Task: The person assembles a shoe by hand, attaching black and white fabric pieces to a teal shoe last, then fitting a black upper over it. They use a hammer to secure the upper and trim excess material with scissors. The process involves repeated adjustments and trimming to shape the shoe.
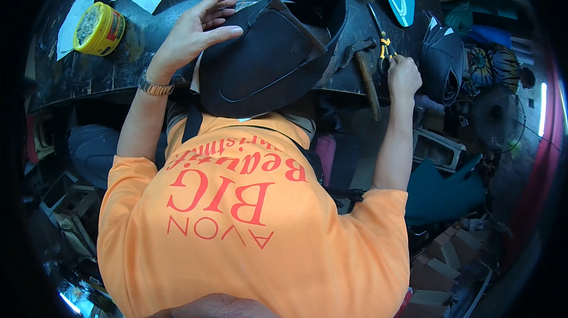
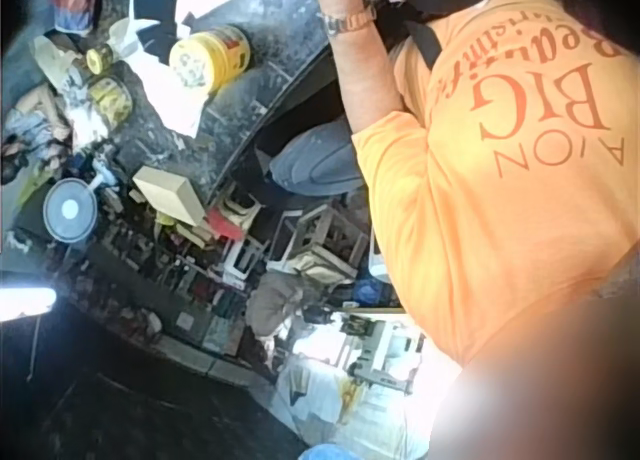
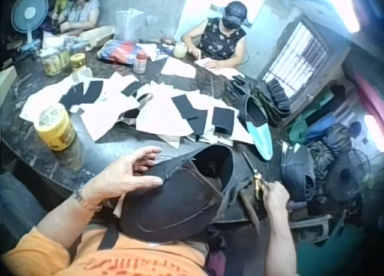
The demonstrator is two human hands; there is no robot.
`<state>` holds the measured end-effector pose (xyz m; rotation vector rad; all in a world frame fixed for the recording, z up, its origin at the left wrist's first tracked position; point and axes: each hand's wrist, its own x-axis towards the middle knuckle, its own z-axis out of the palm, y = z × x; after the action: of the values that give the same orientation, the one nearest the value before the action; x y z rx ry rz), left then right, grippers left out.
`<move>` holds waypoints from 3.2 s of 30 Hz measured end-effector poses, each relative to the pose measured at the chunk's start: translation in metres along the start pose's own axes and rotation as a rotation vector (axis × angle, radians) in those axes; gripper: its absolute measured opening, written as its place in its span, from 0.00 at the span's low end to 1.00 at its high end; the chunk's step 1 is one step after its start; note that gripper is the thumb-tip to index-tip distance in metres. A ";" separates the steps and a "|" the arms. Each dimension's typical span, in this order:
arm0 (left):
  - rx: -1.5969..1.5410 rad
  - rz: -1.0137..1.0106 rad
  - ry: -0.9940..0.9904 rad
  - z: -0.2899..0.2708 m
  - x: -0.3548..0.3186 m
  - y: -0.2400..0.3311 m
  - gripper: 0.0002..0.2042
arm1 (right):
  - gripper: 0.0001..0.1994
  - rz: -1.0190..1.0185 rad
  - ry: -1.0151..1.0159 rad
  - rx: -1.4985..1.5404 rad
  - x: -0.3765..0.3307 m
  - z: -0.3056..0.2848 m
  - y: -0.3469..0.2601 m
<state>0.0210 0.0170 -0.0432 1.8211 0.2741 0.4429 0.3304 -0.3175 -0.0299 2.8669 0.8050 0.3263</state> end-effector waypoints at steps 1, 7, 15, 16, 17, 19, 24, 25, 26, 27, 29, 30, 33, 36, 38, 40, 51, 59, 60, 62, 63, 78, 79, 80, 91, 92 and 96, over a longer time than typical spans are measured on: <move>-0.009 -0.028 -0.017 0.000 0.001 0.001 0.32 | 0.12 0.014 -0.004 -0.009 0.003 -0.010 -0.006; -0.222 -0.164 -0.114 -0.005 0.006 0.014 0.34 | 0.14 -0.228 -0.033 1.366 -0.011 -0.069 -0.089; -0.895 -0.190 0.010 0.015 -0.017 0.027 0.34 | 0.22 -0.578 0.445 0.713 -0.040 -0.119 -0.140; -0.978 -0.210 -0.056 0.016 -0.020 0.027 0.33 | 0.22 -0.656 0.458 0.693 -0.042 -0.121 -0.142; -0.990 -0.430 -0.167 0.014 -0.022 0.027 0.29 | 0.22 -0.710 0.478 0.700 -0.044 -0.121 -0.145; -1.028 -0.543 -0.229 0.019 -0.024 0.023 0.23 | 0.21 -0.795 0.374 0.746 -0.047 -0.119 -0.150; -1.243 -0.601 -0.183 0.036 -0.025 0.014 0.18 | 0.16 -0.417 -0.186 1.337 -0.047 -0.103 -0.159; -1.266 -0.601 -0.168 0.039 -0.025 0.013 0.18 | 0.16 -0.376 -0.229 1.340 -0.045 -0.101 -0.158; -1.288 -0.601 -0.152 0.041 -0.026 0.012 0.17 | 0.16 -0.369 -0.254 1.357 -0.044 -0.100 -0.157; -1.320 -0.588 -0.161 0.042 -0.026 0.012 0.17 | 0.16 -0.390 -0.200 1.281 -0.041 -0.098 -0.158; -1.315 -0.550 -0.140 0.045 -0.028 0.012 0.18 | 0.17 -0.445 -0.162 1.316 -0.038 -0.095 -0.159; -1.315 -0.534 -0.130 0.046 -0.029 0.012 0.18 | 0.17 -0.460 -0.159 1.324 -0.037 -0.095 -0.160; -1.296 -0.512 -0.119 0.047 -0.030 0.013 0.18 | 0.18 -0.488 -0.176 1.328 -0.036 -0.097 -0.162; -1.290 -0.521 -0.110 0.048 -0.029 0.012 0.18 | 0.17 -0.437 -0.219 1.371 -0.038 -0.101 -0.159; -1.306 -0.534 -0.128 0.047 -0.028 0.012 0.19 | 0.20 -0.418 -0.239 1.274 -0.040 -0.104 -0.157; -1.319 -0.525 -0.134 0.046 -0.028 0.011 0.19 | 0.21 -0.431 -0.236 1.273 -0.042 -0.104 -0.158; -1.455 -0.453 -0.281 0.051 -0.025 0.028 0.19 | 0.13 -0.449 -0.731 1.276 -0.029 -0.136 -0.150; -1.485 -0.571 -0.117 0.061 -0.029 0.029 0.18 | 0.11 -0.686 -0.232 1.214 -0.050 -0.115 -0.153; -1.520 -0.607 -0.115 0.063 -0.030 0.027 0.18 | 0.11 -0.715 -0.210 1.220 -0.051 -0.112 -0.152; -1.524 -0.566 -0.146 0.064 -0.031 0.025 0.18 | 0.11 -0.774 -0.181 1.247 -0.050 -0.107 -0.149; -1.518 -0.556 -0.140 0.064 -0.031 0.024 0.18 | 0.11 -0.778 -0.221 1.248 -0.050 -0.106 -0.148; -1.153 -0.378 0.059 0.031 -0.029 0.073 0.19 | 0.26 -0.608 0.228 0.998 -0.052 -0.120 -0.148; -1.060 -0.242 0.055 0.021 -0.031 0.085 0.18 | 0.26 -0.625 0.364 1.002 -0.050 -0.123 -0.147; -0.843 -0.060 0.062 0.011 -0.033 0.095 0.18 | 0.26 -0.655 0.502 1.005 -0.050 -0.127 -0.146; 0.757 0.310 -0.064 0.060 -0.046 0.046 0.25 | 0.12 -0.975 0.274 0.700 -0.069 -0.104 -0.164; 0.677 0.364 -0.024 0.059 -0.048 0.036 0.25 | 0.11 -0.963 0.337 0.601 -0.065 -0.097 -0.164; 0.582 0.308 -0.014 0.056 -0.056 0.018 0.20 | 0.10 -0.898 0.299 0.505 -0.060 -0.089 -0.163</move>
<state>-0.0056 -0.0598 -0.0489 2.4516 0.1148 0.6069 0.1773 -0.2044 0.0138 2.4804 2.3667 0.4677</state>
